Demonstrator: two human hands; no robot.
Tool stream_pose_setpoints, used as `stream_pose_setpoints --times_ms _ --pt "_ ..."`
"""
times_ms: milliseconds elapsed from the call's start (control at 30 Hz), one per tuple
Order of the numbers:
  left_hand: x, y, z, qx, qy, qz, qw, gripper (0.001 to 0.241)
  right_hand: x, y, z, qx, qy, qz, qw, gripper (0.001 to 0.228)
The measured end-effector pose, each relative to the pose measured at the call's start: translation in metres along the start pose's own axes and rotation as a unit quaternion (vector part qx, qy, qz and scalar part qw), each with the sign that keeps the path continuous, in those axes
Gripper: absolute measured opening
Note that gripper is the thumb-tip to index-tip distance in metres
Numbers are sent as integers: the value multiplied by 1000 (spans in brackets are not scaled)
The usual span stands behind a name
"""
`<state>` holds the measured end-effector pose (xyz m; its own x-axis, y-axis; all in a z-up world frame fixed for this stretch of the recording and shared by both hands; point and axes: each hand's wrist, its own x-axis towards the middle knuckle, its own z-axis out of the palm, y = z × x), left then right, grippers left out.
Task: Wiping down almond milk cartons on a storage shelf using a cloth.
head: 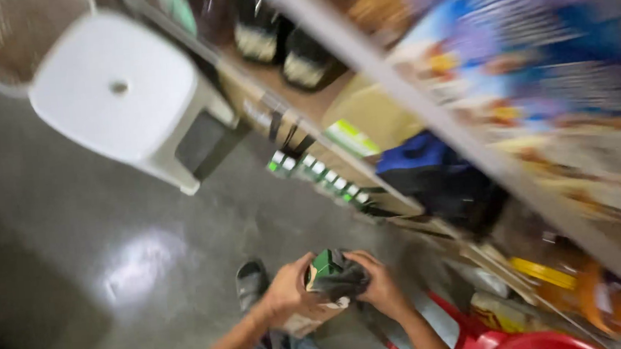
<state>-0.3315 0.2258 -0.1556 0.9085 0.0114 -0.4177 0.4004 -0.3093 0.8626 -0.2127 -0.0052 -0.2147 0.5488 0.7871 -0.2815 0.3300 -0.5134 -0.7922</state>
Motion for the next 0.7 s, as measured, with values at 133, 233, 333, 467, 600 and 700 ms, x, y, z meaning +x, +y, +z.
stream_pose_setpoints --times_ms 133,233,333,467,600,700 --pt "-39 75 15 -78 98 -5 992 98 -64 -86 -90 165 142 -75 973 55" --pt "-58 119 41 -79 164 77 980 97 -132 -73 -159 15 247 47 968 64" --pt "-73 189 32 -15 216 149 965 80 -133 -214 -221 55 382 157 909 75" --pt "-89 250 52 198 282 281 896 67 -152 -303 -241 -58 202 -246 946 58" --pt "-129 313 35 139 171 226 949 80 -160 -285 -257 -148 311 8 939 50" --pt "-134 338 24 -65 166 182 967 87 -158 -327 -285 148 392 215 882 102"
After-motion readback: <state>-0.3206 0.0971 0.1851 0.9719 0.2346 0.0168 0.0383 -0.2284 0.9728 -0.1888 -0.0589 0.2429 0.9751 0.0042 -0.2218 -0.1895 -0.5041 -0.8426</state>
